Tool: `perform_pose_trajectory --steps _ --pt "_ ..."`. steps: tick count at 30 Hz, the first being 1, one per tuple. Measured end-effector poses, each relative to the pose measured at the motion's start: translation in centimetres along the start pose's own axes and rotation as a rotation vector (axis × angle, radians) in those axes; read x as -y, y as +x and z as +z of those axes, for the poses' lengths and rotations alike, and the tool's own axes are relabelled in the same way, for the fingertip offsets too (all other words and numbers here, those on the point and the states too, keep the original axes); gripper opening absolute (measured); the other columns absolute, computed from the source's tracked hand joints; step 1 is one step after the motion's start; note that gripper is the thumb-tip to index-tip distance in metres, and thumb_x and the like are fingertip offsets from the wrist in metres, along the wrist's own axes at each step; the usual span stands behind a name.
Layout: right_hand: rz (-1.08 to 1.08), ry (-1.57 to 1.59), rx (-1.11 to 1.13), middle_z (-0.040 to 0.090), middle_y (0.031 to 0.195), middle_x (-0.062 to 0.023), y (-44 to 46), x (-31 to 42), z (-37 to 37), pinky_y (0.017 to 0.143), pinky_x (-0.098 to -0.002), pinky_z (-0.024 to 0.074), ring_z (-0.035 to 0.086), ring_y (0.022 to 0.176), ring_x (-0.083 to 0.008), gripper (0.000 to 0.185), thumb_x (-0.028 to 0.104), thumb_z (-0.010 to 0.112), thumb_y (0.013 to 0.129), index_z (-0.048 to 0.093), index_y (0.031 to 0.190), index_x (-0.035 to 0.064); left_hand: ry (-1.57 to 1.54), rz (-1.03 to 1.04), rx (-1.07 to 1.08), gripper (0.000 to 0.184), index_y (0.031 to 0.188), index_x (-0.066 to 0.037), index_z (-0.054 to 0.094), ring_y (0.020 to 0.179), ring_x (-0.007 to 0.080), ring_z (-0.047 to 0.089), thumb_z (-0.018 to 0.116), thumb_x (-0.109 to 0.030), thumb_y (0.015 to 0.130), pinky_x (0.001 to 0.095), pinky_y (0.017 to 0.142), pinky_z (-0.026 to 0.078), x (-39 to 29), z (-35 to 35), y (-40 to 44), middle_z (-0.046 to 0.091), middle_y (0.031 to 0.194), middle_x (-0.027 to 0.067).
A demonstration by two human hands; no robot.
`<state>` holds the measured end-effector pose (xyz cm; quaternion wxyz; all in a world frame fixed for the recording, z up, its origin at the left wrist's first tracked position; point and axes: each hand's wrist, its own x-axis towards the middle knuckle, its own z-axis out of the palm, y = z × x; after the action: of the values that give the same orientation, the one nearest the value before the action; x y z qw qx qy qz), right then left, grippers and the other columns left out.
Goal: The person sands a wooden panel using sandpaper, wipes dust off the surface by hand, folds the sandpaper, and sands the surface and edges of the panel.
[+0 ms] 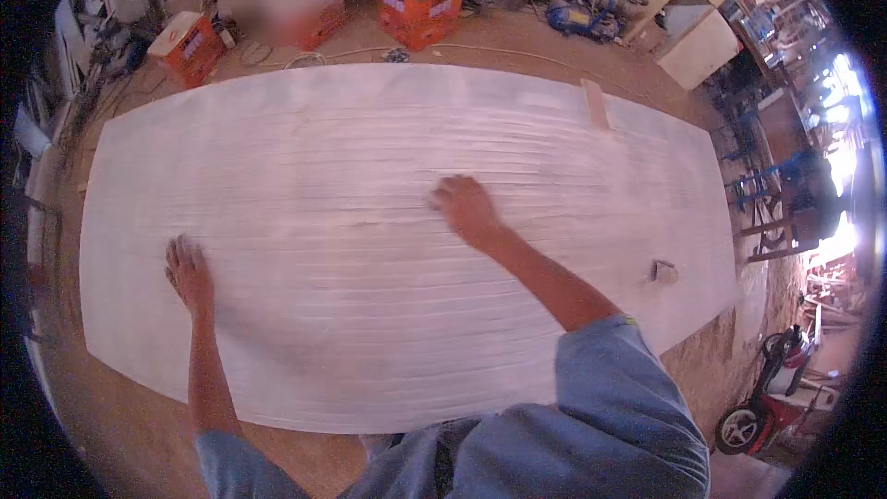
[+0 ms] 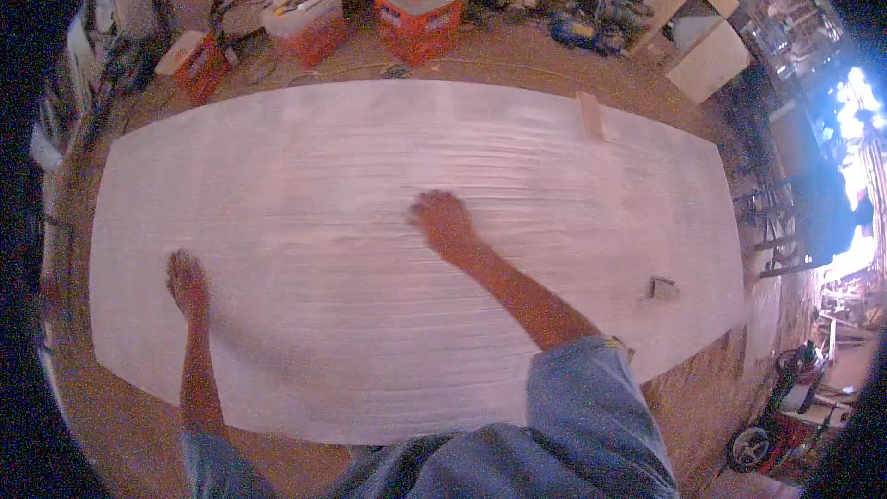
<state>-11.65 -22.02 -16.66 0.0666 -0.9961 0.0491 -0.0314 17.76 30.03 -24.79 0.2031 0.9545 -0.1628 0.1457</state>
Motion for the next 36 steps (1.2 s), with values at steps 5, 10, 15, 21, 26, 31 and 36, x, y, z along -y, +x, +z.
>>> perform_pose_trajectory --steps 5,10,15,21,26,31,36 --pt "0.172 -0.120 -0.121 0.062 0.110 -0.0114 -14.8 -16.9 -2.6 0.100 -0.0458 0.0383 0.053 0.111 -0.0304 0.021 0.022 0.058 0.084 0.066 0.101 0.0114 0.439 -0.023 0.096 0.051 0.141 -0.013 0.037 0.138 0.0254 0.026 0.036 -0.040 0.098 0.0487 0.111 0.018 -3.7 -1.8 -0.4 0.033 0.148 0.0101" --pt "0.389 -0.192 -0.154 0.062 0.107 -0.0112 -19.8 -23.1 -4.6 0.098 -0.0456 0.0376 0.053 0.109 -0.0307 0.021 0.018 0.061 0.079 0.068 0.098 0.0125 0.381 -0.054 0.088 0.051 0.142 -0.013 0.036 0.138 0.0259 0.025 0.036 -0.039 0.098 0.0488 0.111 0.017 -4.1 -2.5 -0.4 0.033 0.148 0.0102" --pt "0.103 0.026 -0.251 0.058 0.115 -0.0086 -11.6 -13.7 2.2 0.100 -0.0533 0.0315 0.048 0.113 -0.0308 0.025 0.015 0.062 0.071 0.069 0.095 0.0175 0.336 0.011 0.035 0.051 0.142 -0.012 0.035 0.139 0.0258 0.024 0.035 -0.040 0.099 0.0487 0.112 0.016 -4.3 -2.5 -0.8 0.031 0.148 0.0102" --pt "-0.044 0.046 -0.134 0.060 0.112 -0.0113 0.9 3.8 0.7 0.100 -0.0494 0.0351 0.051 0.112 -0.0304 0.019 0.019 0.059 0.080 0.064 0.095 0.0081 0.469 -0.027 0.118 0.050 0.142 -0.013 0.036 0.138 0.0259 0.025 0.036 -0.038 0.099 0.0490 0.111 0.018 -2.8 -1.6 0.1 0.032 0.148 0.0104" --pt "0.049 0.004 -0.107 0.060 0.112 -0.0096 -9.5 -10.1 -0.1 0.103 -0.0481 0.0330 0.048 0.115 -0.0296 0.019 0.019 0.060 0.079 0.068 0.095 0.0142 0.470 -0.015 0.115 0.050 0.141 -0.012 0.037 0.138 0.0263 0.027 0.036 -0.038 0.098 0.0488 0.111 0.019 -3.8 -2.1 -0.1 0.032 0.148 0.0108" --pt "0.677 -0.169 -0.058 0.061 0.111 -0.0123 -20.3 -24.3 -6.9 0.100 -0.0479 0.0343 0.052 0.108 -0.0333 0.024 0.019 0.062 0.079 0.064 0.100 0.0064 0.469 -0.002 0.033 0.051 0.141 -0.012 0.037 0.137 0.0267 0.027 0.037 -0.038 0.098 0.0485 0.111 0.019 -3.0 -1.3 -0.4 0.032 0.148 0.0110" --pt "0.138 -0.085 -0.506 0.060 0.109 -0.0107 -12.2 -19.0 -0.7 0.097 -0.0457 0.0372 0.051 0.108 -0.0333 0.026 0.010 0.065 0.074 0.064 0.099 0.0055 0.428 -0.005 0.041 0.052 0.142 -0.011 0.036 0.138 0.0265 0.026 0.037 -0.038 0.098 0.0484 0.111 0.017 -2.9 -1.2 -0.1 0.032 0.148 0.0109"
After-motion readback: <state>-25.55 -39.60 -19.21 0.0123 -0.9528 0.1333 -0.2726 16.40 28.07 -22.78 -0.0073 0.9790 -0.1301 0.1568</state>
